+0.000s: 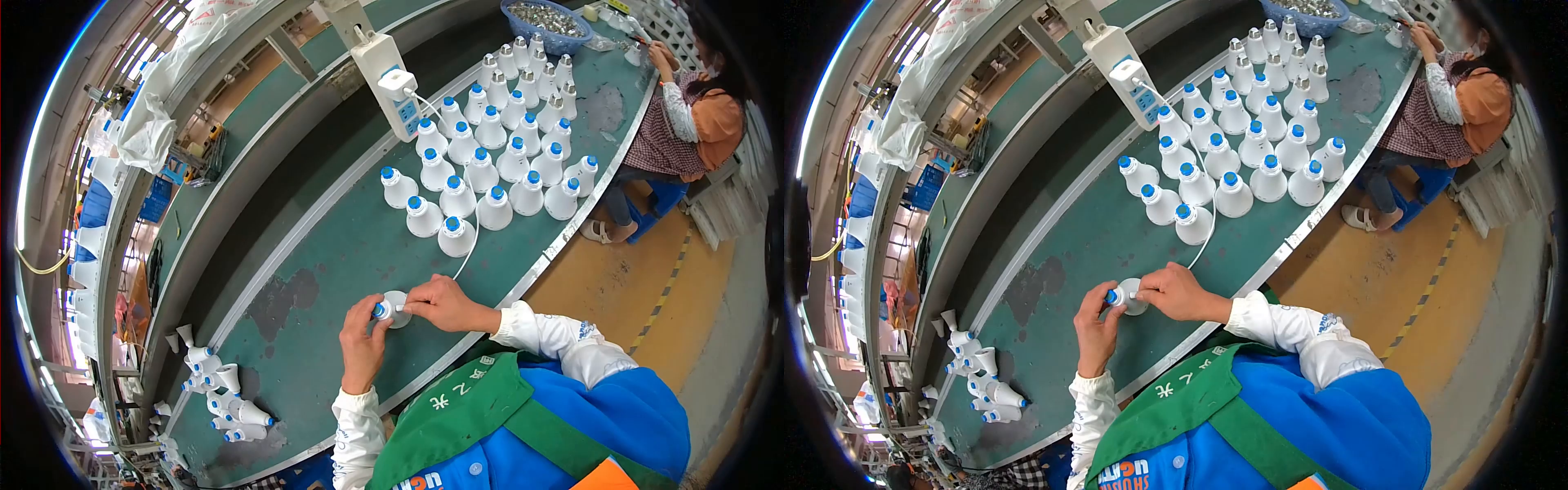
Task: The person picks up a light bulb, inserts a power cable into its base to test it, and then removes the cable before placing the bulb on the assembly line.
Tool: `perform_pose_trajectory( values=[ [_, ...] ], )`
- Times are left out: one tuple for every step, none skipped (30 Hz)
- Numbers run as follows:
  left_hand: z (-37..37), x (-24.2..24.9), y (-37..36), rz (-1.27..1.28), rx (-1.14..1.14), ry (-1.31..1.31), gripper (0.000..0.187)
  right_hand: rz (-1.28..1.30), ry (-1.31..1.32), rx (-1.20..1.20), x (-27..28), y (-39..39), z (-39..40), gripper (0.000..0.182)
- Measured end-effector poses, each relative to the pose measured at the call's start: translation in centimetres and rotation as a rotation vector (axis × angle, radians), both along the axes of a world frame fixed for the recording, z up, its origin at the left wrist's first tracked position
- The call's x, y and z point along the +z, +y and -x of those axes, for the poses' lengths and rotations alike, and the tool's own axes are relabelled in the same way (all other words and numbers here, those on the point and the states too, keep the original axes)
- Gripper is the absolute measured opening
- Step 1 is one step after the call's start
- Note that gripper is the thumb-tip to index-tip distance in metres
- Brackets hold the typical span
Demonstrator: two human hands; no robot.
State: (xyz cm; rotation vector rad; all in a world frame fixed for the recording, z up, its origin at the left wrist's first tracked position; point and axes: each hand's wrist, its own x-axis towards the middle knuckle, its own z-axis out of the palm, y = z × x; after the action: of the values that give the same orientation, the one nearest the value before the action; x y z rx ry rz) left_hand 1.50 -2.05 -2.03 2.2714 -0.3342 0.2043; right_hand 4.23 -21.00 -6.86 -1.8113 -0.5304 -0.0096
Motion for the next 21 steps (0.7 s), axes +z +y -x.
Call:
perform_pose_trajectory(
  values=[
    [0.0,0.1,0.0,0.000,0.004,0.002,0.038,0.006,0.000,-0.004,0.0,0.1,-0.1,0.013],
    [0.0,0.1,-0.1,-0.007,0.001,-0.009,0.038,0.012,0.000,-0.006,0.0,0.2,-0.1,0.013],
    [0.0,0.2,-0.1,-0.015,-0.002,-0.020,0.037,0.012,0.004,-0.002,0.1,0.4,-0.1,0.013],
    [0.0,0.2,-0.2,-0.013,0.003,-0.015,0.037,0.011,-0.015,-0.027,0.5,0.6,0.0,0.013],
    [0.0,0.3,-0.3,-0.008,0.009,0.004,0.039,0.010,-0.035,-0.053,0.6,0.8,0.1,0.014],
    [0.0,0.4,-0.3,-0.006,0.011,0.021,0.040,0.009,-0.035,-0.052,0.5,0.8,0.2,0.014],
    [0.0,0.4,-0.3,-0.008,0.009,0.018,0.040,0.011,-0.036,-0.056,0.3,0.9,0.2,0.014],
    [0.0,0.4,-0.4,-0.026,0.016,-0.001,0.041,0.012,-0.039,-0.063,0.1,0.9,0.2,0.015],
    [0.1,0.3,-0.6,-0.044,0.023,-0.019,0.042,0.010,-0.043,-0.068,0.1,0.8,0.1,0.015],
    [0.3,0.2,-0.8,-0.045,0.018,-0.023,0.042,0.004,-0.036,-0.053,0.0,0.7,0.1,0.015],
    [0.5,0.0,-0.9,-0.062,0.035,-0.038,0.044,-0.002,-0.027,-0.037,0.0,0.6,0.1,0.014],
    [0.7,-0.2,-1.1,-0.078,0.052,-0.054,0.046,-0.004,-0.029,-0.040,-0.1,0.5,0.1,0.014],
    [0.9,-0.2,-1.4,-0.080,0.051,-0.055,0.046,0.005,-0.067,-0.037,-0.1,0.4,-0.1,0.015],
    [1.1,-0.3,-1.7,-0.158,0.052,-0.104,0.048,0.015,-0.105,-0.033,-0.1,0.3,-0.2,0.015],
    [1.3,-0.4,-2.0,-0.236,0.054,-0.152,0.050,0.014,-0.106,-0.034,0.0,0.1,-0.3,0.015],
    [1.5,-0.6,-2.2,-0.237,0.054,-0.154,0.050,0.049,-0.114,-0.025,0.4,-0.1,-0.3,0.016],
    [1.6,-0.7,-2.5,-0.255,0.077,-0.146,0.050,0.083,-0.121,-0.015,0.6,-0.3,-0.3,0.017],
    [1.7,-0.9,-2.7,-0.273,0.101,-0.139,0.049,0.083,-0.123,-0.015,0.8,-0.5,-0.2,0.017],
    [1.7,-1.1,-2.9,-0.274,0.102,-0.141,0.049,0.105,-0.133,-0.019,1.0,-0.6,-0.2,0.018],
    [1.6,-1.2,-3.1,-0.280,0.119,-0.155,0.048,0.126,-0.143,-0.023,1.1,-0.6,-0.2,0.018],
    [1.5,-1.3,-3.3,-0.287,0.135,-0.171,0.047,0.125,-0.145,-0.023,1.0,-0.5,-0.1,0.018]
  ],
)
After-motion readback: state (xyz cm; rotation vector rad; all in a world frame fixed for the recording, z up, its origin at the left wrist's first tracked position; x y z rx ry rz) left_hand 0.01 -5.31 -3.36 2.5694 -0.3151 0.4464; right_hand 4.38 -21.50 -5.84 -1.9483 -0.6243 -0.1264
